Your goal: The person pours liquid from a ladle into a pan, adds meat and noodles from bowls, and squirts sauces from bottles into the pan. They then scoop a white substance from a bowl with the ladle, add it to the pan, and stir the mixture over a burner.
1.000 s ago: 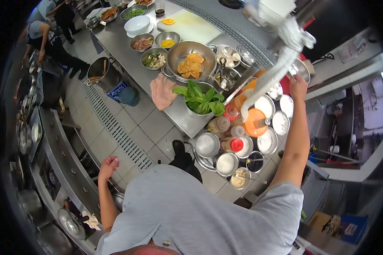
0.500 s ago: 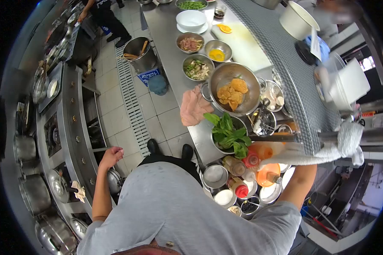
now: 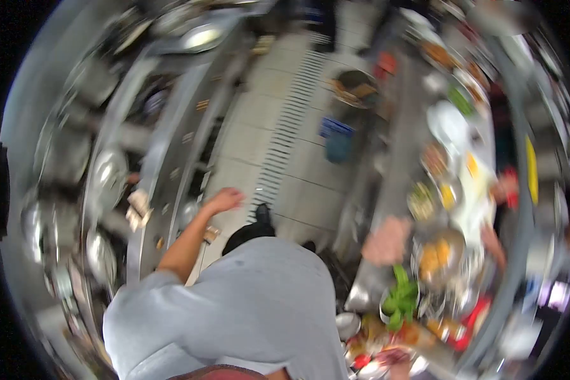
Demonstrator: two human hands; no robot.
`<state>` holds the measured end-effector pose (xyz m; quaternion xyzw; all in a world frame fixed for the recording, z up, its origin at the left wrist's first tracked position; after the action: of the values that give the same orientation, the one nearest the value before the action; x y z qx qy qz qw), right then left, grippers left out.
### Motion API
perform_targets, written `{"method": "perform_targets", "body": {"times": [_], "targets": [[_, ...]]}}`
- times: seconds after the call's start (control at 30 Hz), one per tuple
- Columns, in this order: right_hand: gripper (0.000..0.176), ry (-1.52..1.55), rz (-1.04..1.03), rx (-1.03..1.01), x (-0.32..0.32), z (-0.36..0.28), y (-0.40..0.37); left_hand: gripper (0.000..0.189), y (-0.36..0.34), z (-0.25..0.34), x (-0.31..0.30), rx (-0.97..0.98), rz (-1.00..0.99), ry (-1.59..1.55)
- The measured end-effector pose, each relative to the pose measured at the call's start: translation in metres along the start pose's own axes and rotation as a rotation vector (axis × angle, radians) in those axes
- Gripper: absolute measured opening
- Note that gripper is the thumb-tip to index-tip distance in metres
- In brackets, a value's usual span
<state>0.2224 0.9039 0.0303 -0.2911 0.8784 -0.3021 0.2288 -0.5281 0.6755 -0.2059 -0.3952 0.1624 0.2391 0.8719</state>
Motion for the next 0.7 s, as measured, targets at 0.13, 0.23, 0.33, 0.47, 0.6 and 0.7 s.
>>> {"method": "perform_targets", "body": {"times": [0.13, 0.23, 0.33, 0.47, 0.6, 0.7], "targets": [[0.023, 0.115, -0.038, -0.182, 0.189, -0.125, 0.124, 0.039, 0.013, 0.024, -0.017, -0.089, -0.152, -0.419], [0.025, -0.149, -0.146, -0.215, 0.309, -0.192, 0.189, 0.040, 0.012, -0.015, -0.029, -0.132, -0.131, -0.518], [0.032, -0.338, -0.392, -0.408, 0.401, -0.245, 0.252, 0.040, -0.016, -0.076, -0.042, -0.220, -0.081, -0.776], [0.039, -0.507, -0.771, -0.493, 0.545, -0.326, 0.270, 0.038, -0.108, -0.164, -0.071, -0.272, 0.229, -1.328], [0.042, -0.531, -1.186, -0.499, 0.695, -0.376, 0.246, 0.054, -0.189, -0.231, -0.108, -0.107, 0.577, -1.781], [0.047, -0.569, -1.418, -0.363, 0.796, -0.371, 0.229, 0.070, -0.230, -0.221, -0.150, 0.043, 0.702, -1.894]]}}
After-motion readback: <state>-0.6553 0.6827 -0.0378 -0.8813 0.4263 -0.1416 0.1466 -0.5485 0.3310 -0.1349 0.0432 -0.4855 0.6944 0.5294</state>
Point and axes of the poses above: each hand's wrist, its own y-axis towards the middle knuckle, its own x-axis out of the palm, z = x × y, the point moved 9 cm from there along y, towards the middle knuckle, and after that the axes turned 5 degrees about -x, right-handed, at the moved point
